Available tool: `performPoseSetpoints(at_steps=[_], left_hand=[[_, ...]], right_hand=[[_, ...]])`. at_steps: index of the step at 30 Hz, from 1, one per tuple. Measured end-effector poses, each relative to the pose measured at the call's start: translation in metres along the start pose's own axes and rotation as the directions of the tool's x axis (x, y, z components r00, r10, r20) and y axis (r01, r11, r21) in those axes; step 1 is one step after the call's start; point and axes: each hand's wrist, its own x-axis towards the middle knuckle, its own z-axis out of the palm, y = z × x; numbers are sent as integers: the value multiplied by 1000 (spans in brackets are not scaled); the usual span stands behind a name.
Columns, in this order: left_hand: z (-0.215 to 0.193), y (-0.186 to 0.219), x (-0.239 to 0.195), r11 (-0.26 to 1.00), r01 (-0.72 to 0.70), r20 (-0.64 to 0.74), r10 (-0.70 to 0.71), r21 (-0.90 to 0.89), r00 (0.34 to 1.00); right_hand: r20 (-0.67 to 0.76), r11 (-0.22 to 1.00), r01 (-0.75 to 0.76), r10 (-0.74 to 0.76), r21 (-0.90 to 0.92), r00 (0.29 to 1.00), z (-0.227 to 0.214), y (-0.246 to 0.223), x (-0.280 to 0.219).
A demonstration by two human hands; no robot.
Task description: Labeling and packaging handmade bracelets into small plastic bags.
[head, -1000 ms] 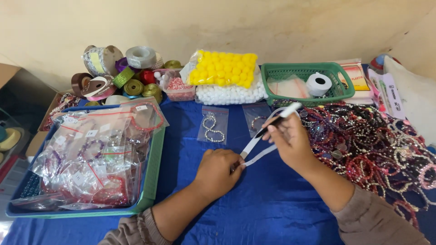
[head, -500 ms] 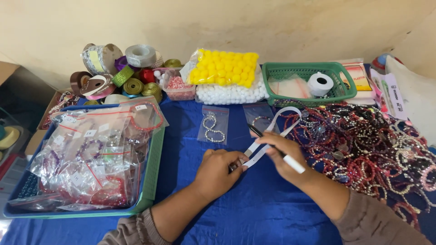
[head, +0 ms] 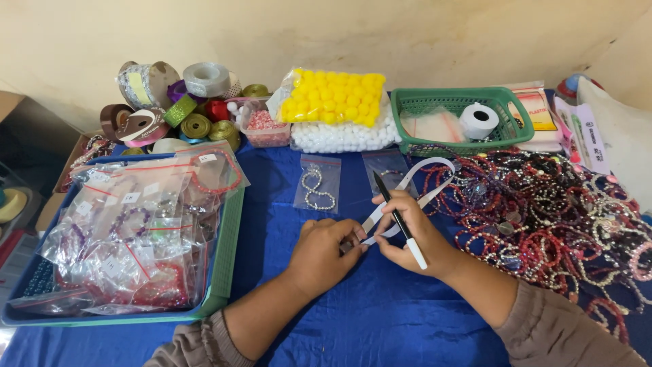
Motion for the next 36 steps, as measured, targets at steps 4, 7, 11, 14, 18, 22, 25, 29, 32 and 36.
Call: performPoseSetpoints(at_steps=[4, 7, 11, 14, 18, 22, 25, 29, 32, 36], left_hand=[[-4, -1, 1, 998, -6, -2, 6, 59, 1000], [-5, -6, 1, 993, 1, -6, 0, 121, 1000], [-9, -4, 2, 966, 4, -46, 8, 258, 999], [-10, -2, 2, 938, 6, -37, 7, 345, 999], [-10, 3, 0, 886, -61, -83, 111, 459, 990], [-6, 12, -2, 806, -183, -221, 360, 562, 906], [3, 5, -5, 720, -370, -109, 523, 587, 845], [18, -11, -6, 759, -360, 46, 401, 542, 915], [20, -13, -6, 768, -341, 53, 373, 543, 926], [17, -12, -4, 871, -278, 43, 286, 406, 957]], right_hand=[[-35, 989, 127, -130, -78, 991, -6, -8, 10], [-46, 994, 95, -97, -53, 994, -10, -1, 8], [-62, 996, 23, -28, -83, 998, -14, 5, 9], [-56, 997, 0, -4, -71, 998, -13, 5, 8], [-45, 1000, -19, 17, -24, 999, -10, 7, 6], [-39, 999, 1, -3, -38, 999, -10, 11, 5], [-37, 998, -55, 54, -19, 998, -9, 10, 5], [-17, 997, 18, -19, -79, 1000, -8, 7, 8], [-18, 995, 31, -32, -91, 999, -7, 9, 7], [-88, 994, 79, -86, -75, 992, -8, -1, 13]])
